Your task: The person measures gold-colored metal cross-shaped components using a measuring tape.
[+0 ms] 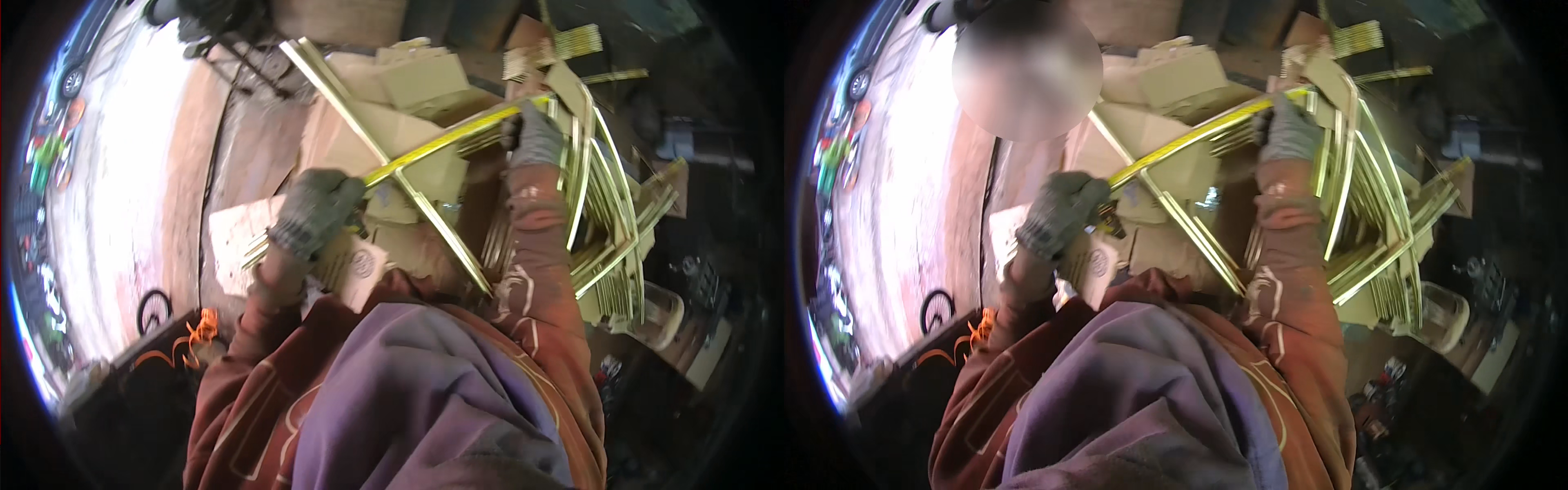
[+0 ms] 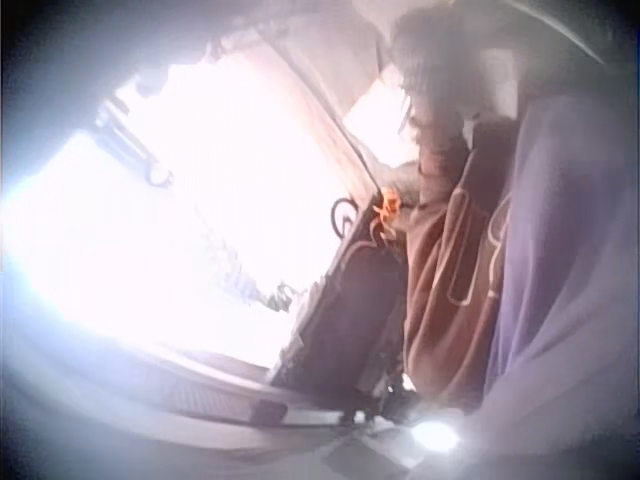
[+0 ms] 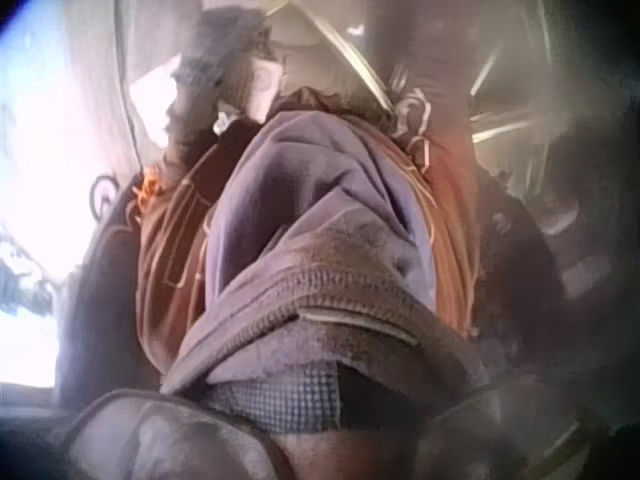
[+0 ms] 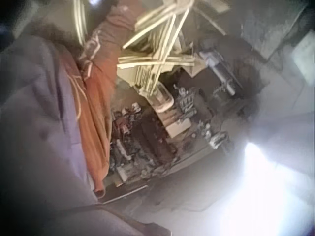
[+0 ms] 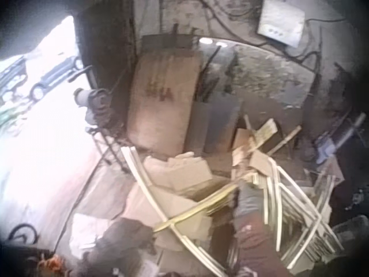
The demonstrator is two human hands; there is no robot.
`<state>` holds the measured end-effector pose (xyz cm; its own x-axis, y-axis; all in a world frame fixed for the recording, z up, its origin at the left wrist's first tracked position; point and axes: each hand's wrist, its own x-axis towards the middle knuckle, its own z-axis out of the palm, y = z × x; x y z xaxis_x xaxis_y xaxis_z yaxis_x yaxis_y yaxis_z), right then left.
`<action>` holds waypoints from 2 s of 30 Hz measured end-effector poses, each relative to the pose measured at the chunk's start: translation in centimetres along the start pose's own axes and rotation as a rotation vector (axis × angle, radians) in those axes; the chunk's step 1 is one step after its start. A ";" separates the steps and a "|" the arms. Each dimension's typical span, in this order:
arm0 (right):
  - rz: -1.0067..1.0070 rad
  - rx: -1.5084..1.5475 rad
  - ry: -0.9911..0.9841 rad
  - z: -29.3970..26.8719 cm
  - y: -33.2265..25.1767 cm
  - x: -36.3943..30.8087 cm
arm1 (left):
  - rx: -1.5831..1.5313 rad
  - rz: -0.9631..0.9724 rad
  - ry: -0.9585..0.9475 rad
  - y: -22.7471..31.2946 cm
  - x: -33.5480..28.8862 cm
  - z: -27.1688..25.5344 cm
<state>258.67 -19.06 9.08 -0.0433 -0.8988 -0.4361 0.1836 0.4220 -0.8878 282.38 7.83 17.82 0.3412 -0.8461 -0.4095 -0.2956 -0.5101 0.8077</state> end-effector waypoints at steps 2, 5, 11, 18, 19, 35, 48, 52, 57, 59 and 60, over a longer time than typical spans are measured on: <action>0.011 0.003 0.009 0.6 -0.9 -1.1 | 0.063 0.008 -0.020 -0.8 0.2 -0.5; 0.028 -0.050 0.012 0.7 -0.9 -0.5 | 0.074 0.006 -0.021 -1.5 0.0 -0.6; 0.047 -0.036 0.005 0.1 -0.7 0.3 | 0.031 -0.027 -0.041 -1.3 0.0 -0.6; 0.004 0.007 0.002 0.1 -0.6 0.1 | 0.174 0.120 -0.006 -2.3 0.6 -0.4; -0.003 0.022 -0.009 0.2 -0.5 0.1 | 0.186 0.129 0.008 -2.5 0.6 -0.3; 0.015 0.012 -0.046 -0.3 -0.4 0.8 | 0.361 0.162 0.112 -2.0 0.5 0.4; 0.006 0.017 -0.023 0.3 -0.4 -0.3 | 0.327 0.209 0.122 -2.8 0.1 0.1; 0.047 0.005 -0.048 -0.4 -0.6 0.4 | 0.338 0.264 0.156 -2.6 0.4 0.5; 0.071 -0.067 -0.155 0.2 -1.7 -1.7 | 0.301 0.308 0.083 -3.5 1.0 -0.2; 0.120 -0.015 -0.204 -1.8 -2.1 -2.4 | 0.244 0.311 0.072 -2.7 0.6 -0.3; 0.090 0.029 -0.211 -2.1 -3.0 -3.4 | 0.170 0.300 0.038 -2.3 0.1 -0.4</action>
<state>256.21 -16.97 12.91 0.1800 -0.8641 -0.4700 0.2062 0.5004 -0.8409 283.45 9.00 16.16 0.2486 -0.9576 -0.1460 -0.5307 -0.2607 0.8065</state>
